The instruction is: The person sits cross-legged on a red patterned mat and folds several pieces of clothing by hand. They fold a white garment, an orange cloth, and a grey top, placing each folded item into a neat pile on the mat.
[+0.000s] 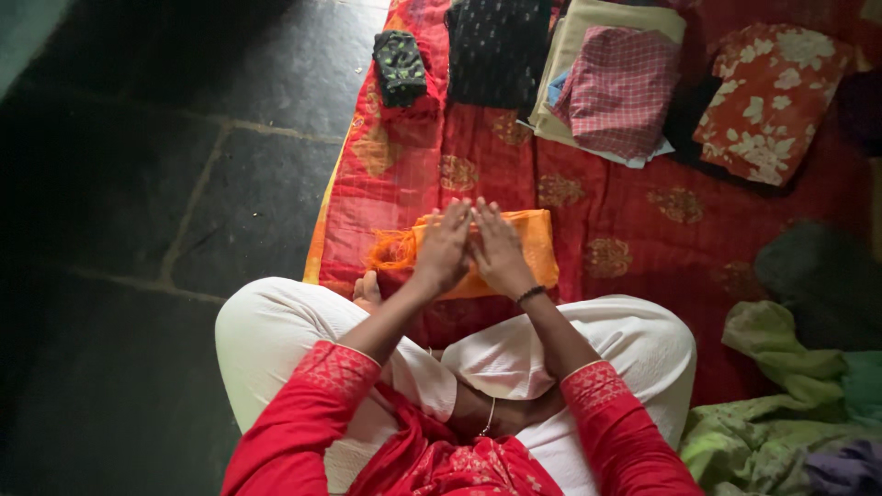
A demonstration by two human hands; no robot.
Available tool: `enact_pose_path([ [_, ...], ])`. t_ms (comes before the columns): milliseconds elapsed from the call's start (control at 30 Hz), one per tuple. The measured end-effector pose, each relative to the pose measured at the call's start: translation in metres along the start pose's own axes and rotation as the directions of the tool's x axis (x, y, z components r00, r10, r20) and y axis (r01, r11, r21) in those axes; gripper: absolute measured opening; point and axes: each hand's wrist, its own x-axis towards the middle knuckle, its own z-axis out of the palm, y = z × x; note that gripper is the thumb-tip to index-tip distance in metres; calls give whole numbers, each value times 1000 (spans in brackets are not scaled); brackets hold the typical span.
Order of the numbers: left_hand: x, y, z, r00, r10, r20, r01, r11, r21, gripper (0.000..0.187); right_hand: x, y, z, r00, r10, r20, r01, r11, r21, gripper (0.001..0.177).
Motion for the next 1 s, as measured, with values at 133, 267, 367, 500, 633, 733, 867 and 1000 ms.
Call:
enact_pose_path([
  [133, -13, -1, 38, 976, 1, 218, 6, 999, -31, 87, -9, 32, 15, 933, 16, 361, 66, 975, -214, 80],
  [267, -14, -12, 61, 991, 5, 136, -2, 1000, -22, 78, -12, 56, 23, 942, 85, 323, 8, 961, -275, 70],
  [367, -9, -10, 71, 998, -28, 58, 29, 1000, -9, 77, -8, 62, 21, 954, 145, 262, -74, 962, -264, 71],
  [500, -1, -9, 70, 996, -89, 29, 89, 996, -19, 68, -2, 65, 0, 977, 213, -26, -211, 929, -304, 65],
  [633, 9, -13, 52, 988, -155, -25, 156, 988, 6, 46, -3, 58, -27, 874, 414, -256, -447, 890, -88, 38],
  [733, 13, -14, 35, 968, -218, -122, 227, 971, 70, 36, -3, 50, -37, 838, 463, -288, -490, 871, -27, 29],
  [867, 19, -11, 20, 960, -281, -20, 280, 959, -43, 22, 0, 45, -41, 829, 451, -330, -438, 891, 117, 20],
  [1000, 16, -4, 13, 955, -288, -63, 284, 956, -72, 23, 5, 41, -43, 841, 436, -322, -408, 900, 153, 29],
])
